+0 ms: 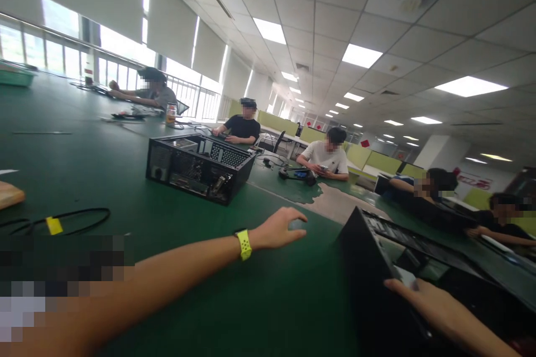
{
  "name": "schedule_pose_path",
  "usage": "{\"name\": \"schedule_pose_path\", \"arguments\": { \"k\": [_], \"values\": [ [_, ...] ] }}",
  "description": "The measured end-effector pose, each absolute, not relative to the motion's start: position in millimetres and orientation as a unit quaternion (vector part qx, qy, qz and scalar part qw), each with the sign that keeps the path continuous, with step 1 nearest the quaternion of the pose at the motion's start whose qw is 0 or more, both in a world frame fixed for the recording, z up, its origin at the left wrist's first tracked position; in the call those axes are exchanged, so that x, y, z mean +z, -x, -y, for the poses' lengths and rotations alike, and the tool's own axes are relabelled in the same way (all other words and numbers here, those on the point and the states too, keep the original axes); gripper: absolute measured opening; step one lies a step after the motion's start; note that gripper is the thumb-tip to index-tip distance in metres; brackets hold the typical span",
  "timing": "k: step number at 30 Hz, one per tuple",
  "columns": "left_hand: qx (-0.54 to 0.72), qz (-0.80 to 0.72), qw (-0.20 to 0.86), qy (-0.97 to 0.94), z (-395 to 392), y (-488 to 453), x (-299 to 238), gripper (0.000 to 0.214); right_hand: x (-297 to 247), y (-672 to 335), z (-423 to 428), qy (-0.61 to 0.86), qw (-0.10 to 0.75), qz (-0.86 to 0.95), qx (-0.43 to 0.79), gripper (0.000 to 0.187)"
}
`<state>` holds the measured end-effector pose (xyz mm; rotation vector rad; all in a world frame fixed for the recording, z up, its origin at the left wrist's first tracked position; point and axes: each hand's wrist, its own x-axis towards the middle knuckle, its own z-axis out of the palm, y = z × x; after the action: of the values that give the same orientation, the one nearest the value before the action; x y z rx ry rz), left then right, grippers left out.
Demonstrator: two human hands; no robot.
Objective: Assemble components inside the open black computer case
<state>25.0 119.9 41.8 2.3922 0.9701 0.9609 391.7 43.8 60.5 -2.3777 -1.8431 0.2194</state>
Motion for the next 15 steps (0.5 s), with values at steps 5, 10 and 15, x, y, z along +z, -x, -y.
{"name": "schedule_pose_path", "arguments": {
  "k": [5,10,15],
  "values": [
    [0.396,-0.271,0.114,-0.870,-131.2,-71.6,92.7,0.035,83.4,-272.3,14.9,0.664,0.083,0.705,0.235,0.070],
    [0.326,-0.268,0.001,-0.906,-119.5,-116.2,121.6,0.029,101.2,-209.4,-0.8,0.518,0.075,0.715,0.464,0.061],
    [0.152,-0.327,-0.055,-0.931,-106.6,-122.7,107.4,0.033,65.6,-231.5,-60.1,0.506,-0.047,0.838,0.196,0.029]
  ]
}}
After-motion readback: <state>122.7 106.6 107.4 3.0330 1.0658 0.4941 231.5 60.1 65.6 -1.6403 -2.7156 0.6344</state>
